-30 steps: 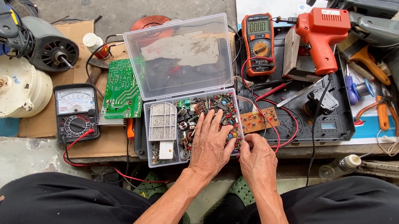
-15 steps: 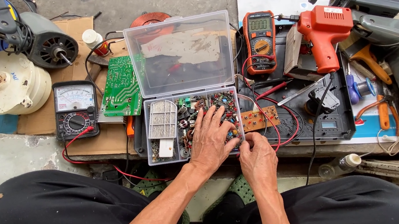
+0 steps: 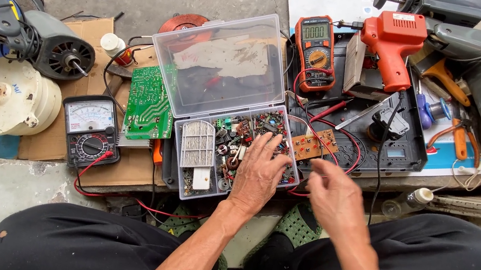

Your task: Searching through a box of electronic components and inspecting a circuit board with a magnifying glass

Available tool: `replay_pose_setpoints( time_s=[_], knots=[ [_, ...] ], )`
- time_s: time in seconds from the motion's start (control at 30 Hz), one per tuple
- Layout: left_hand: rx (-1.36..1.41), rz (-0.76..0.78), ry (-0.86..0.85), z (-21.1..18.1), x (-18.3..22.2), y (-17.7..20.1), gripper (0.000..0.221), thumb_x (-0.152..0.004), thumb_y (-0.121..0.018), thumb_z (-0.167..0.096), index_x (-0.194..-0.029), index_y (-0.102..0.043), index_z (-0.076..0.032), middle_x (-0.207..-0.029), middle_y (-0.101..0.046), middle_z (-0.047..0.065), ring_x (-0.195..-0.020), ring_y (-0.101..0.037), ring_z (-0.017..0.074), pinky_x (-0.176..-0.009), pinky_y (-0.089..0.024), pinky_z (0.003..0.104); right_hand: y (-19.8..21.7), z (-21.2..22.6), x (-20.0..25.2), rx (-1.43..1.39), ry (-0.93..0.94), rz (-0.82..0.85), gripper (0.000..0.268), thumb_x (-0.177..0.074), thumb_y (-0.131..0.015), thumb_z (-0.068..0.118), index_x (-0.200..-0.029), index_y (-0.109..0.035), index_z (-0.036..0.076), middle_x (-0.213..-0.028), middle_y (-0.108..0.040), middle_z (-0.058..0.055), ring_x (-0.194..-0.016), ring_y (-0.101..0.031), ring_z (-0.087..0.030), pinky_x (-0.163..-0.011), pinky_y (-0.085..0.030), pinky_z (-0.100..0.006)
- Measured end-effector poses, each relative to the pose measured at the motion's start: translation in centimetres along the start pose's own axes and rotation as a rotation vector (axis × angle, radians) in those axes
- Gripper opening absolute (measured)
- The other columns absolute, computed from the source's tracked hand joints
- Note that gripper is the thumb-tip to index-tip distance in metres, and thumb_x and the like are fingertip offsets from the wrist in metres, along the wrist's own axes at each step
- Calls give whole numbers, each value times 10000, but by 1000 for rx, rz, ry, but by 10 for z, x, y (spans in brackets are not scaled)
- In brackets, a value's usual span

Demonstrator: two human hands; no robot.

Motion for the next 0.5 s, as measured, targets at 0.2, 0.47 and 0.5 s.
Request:
replay_pose_setpoints(
  time_s=[0.2, 0.47, 0.5],
  knots=[
    [-14, -32, -113, 3, -2, -2, 265, -989, -753, -15, -1229, -757, -128, -1589, -580, 264, -1548, -474, 496, -1362, -313, 593, 119, 82, 1, 213, -86, 48, 428, -1033, -645, 333, -1427, -753, 204, -1415, -790, 0, -1270, -712, -189, -1119, -500, -380],
    [63, -18, -76, 2, -1, 0, 260, -993, -741, 2, -1229, -722, -104, -1597, -574, 240, -1568, -454, 467, -1360, -314, 578, 158, 50, -33, 301, -127, -38, 335, -1094, -601, 287, -1334, -808, 178, -1025, -827, -110, -928, -749, -282, -925, -512, -399],
    [75, -30, -77, 0, 0, 3, 233, -1007, -728, 0, -1209, -695, -111, -1597, -578, 228, -1576, -451, 452, -1360, -321, 566, 156, 51, -31, 419, -139, -22, 354, -1079, -622, 377, -1338, -820, 240, -1143, -852, -90, -1025, -752, -332, -988, -505, -435]
  ],
)
Point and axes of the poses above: each hand's wrist, its own x-axis away from the middle knuckle, its own y-axis out of the back of the hand, z = x × y, the point moved 5 cm from there along -x, towards the middle knuckle
